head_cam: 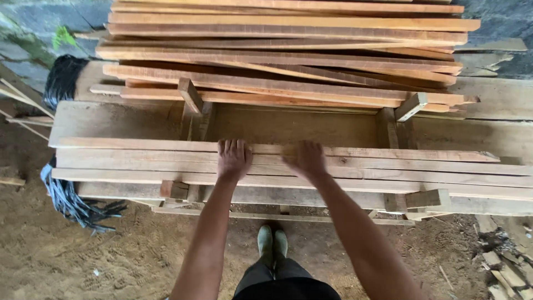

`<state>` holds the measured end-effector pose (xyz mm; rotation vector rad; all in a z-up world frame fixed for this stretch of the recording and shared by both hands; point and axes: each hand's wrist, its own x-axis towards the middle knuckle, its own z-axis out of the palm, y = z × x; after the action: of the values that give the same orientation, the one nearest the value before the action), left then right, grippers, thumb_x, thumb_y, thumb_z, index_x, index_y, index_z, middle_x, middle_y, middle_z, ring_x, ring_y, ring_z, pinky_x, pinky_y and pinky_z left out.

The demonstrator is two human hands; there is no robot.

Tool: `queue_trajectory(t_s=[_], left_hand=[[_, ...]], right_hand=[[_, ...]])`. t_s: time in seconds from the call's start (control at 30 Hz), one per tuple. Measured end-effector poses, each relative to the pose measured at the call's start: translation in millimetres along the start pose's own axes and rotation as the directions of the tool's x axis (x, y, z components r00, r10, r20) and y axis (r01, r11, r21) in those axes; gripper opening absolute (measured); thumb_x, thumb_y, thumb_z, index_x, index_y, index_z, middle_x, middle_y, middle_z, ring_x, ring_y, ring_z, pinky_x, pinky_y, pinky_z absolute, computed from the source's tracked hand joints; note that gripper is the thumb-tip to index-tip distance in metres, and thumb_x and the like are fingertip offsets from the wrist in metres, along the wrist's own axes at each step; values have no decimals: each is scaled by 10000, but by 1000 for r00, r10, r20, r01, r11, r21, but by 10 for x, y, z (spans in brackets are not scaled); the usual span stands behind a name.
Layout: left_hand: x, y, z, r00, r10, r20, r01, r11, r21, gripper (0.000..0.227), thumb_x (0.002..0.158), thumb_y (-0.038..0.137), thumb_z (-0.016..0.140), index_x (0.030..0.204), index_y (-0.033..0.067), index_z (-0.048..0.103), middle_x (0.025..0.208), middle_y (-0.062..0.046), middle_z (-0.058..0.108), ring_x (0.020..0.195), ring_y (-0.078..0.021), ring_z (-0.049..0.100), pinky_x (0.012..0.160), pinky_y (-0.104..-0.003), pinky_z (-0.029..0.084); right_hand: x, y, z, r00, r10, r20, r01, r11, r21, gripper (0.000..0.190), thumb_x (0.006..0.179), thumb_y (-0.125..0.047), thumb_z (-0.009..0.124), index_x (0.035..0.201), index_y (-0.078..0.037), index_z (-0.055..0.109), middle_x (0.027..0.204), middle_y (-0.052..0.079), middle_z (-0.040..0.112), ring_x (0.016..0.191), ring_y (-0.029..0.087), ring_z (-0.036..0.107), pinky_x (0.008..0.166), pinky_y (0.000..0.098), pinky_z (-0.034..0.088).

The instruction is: Organizing and aligning wooden planks on a storage rack in a workshop.

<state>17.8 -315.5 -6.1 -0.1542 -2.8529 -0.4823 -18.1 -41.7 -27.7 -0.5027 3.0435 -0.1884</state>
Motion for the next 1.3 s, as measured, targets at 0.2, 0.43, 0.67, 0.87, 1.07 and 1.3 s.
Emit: queue_trajectory(t_s=[0.2,0.43,0.67,0.87,1.07,1.3], left_hand=[[-2,-36,66,998,10,-69,-10,1000,1,318,975,322,518,1080,37,610,1084,-212,657,1129,-389,569,1128,-583,316],[-21,3,77,986,58,-157,-57,998,14,310,985,318,514,1089,46,620,1089,-193,662,1124,-391,570,1141,-588,315],[-2,-62,188,999,-4,45,1,998,60,361,1001,355,462,1119,48,610,1141,-188,652,1172,-364,553,1143,-598,297],[116,-394,352,979,120,167,-137,986,96,494,1028,438,382,1256,47,581,1251,-223,623,1236,-401,503,1098,-617,292],[293,-990,-307,885,181,429,-69,962,-263,465,1046,451,455,1276,84,625,1193,-210,673,1115,-360,625,1010,-537,482],[16,-2492,-939,929,18,369,4,998,-57,377,1054,389,447,1093,89,671,1118,-147,711,1124,-322,645,1124,-525,414]], right_hand=[[46,-556,-193,1000,-28,-12,29,998,63,1023,868,-860,537,1326,54,517,1281,265,590,1217,401,557,1090,536,408],[-16,-528,-292,980,-68,-186,98,982,160,924,851,-821,548,1255,8,588,1224,252,622,1195,409,566,1069,572,398],[-14,-604,-322,999,13,-40,-8,992,122,887,849,-798,587,1221,7,597,1207,234,631,1200,398,569,1089,515,401],[97,-792,-303,995,80,-56,-75,993,93,787,869,-773,595,1206,-63,629,1234,213,638,1220,387,561,1092,518,390],[146,-823,-140,983,179,44,-180,984,13,849,875,-803,543,1249,-44,604,1248,194,642,1200,362,567,1098,505,395],[318,-1831,-434,968,223,113,-225,974,9,827,911,-763,489,1278,-32,609,1303,195,641,1289,368,544,1169,516,373]])
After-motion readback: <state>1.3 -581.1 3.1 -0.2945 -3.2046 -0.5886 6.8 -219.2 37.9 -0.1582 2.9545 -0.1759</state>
